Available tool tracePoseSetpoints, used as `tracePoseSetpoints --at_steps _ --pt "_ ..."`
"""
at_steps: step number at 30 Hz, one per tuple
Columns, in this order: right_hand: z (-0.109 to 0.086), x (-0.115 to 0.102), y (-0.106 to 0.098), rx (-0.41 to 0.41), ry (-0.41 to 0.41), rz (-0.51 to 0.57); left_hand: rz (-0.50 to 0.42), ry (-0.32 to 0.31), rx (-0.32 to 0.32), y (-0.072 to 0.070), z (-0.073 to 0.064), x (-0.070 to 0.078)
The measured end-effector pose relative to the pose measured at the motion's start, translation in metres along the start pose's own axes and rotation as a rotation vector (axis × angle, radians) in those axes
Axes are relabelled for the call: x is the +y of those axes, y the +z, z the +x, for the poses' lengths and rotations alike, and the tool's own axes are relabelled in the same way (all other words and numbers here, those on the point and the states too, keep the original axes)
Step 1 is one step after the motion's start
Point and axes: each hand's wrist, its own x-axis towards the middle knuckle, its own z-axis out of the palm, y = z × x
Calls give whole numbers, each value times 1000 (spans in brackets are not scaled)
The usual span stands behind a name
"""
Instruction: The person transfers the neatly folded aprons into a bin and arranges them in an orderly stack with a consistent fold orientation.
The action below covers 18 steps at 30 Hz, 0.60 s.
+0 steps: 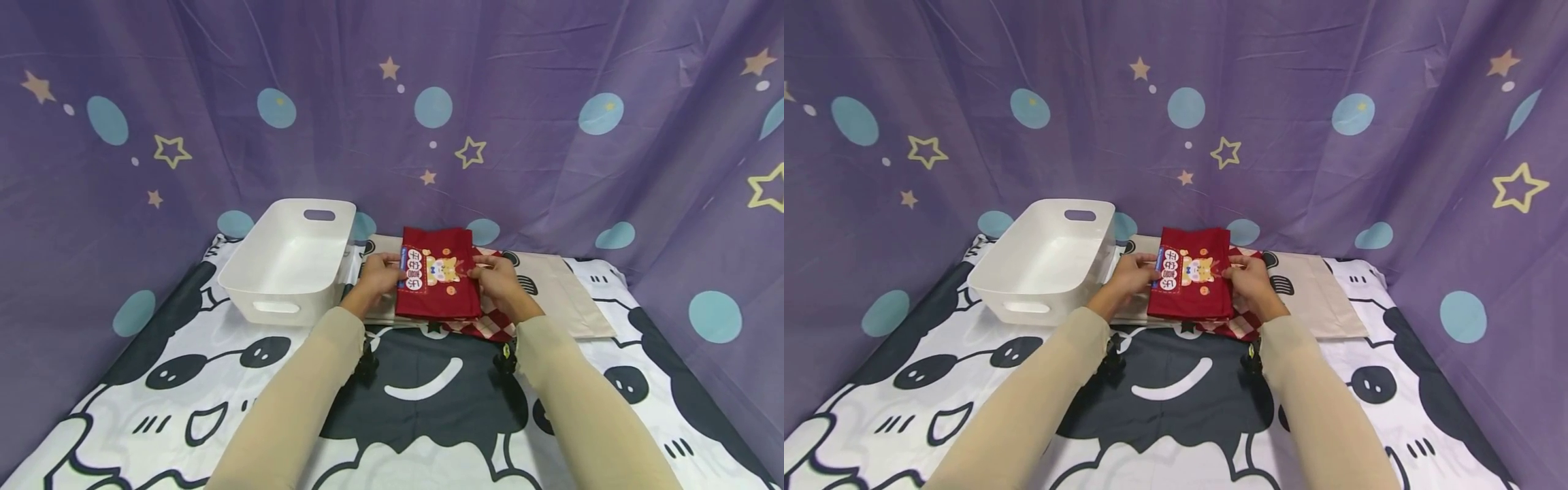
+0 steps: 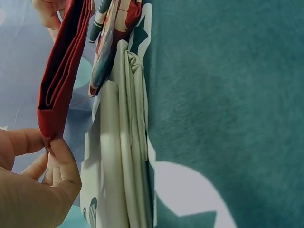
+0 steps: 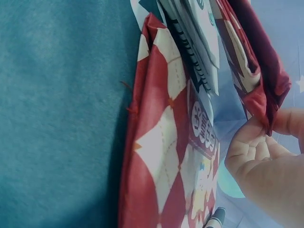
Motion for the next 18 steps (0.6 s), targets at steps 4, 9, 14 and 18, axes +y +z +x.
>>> tracePoseSetpoints --at_steps 4,9,14,18 --pt "-1 -4 -1 -10 -9 23 -15 0 -4 -2 -1 4" --pt "-3 -8 -2 -16 -22 28 -53 -1 -19 -5 -1 8" --pt "-5 -11 -3 -24 -55 28 -78 1 -35 -8 -2 11" --pt "-7 -15 -3 -37 -86 37 -93 17 -31 -10 -4 14"
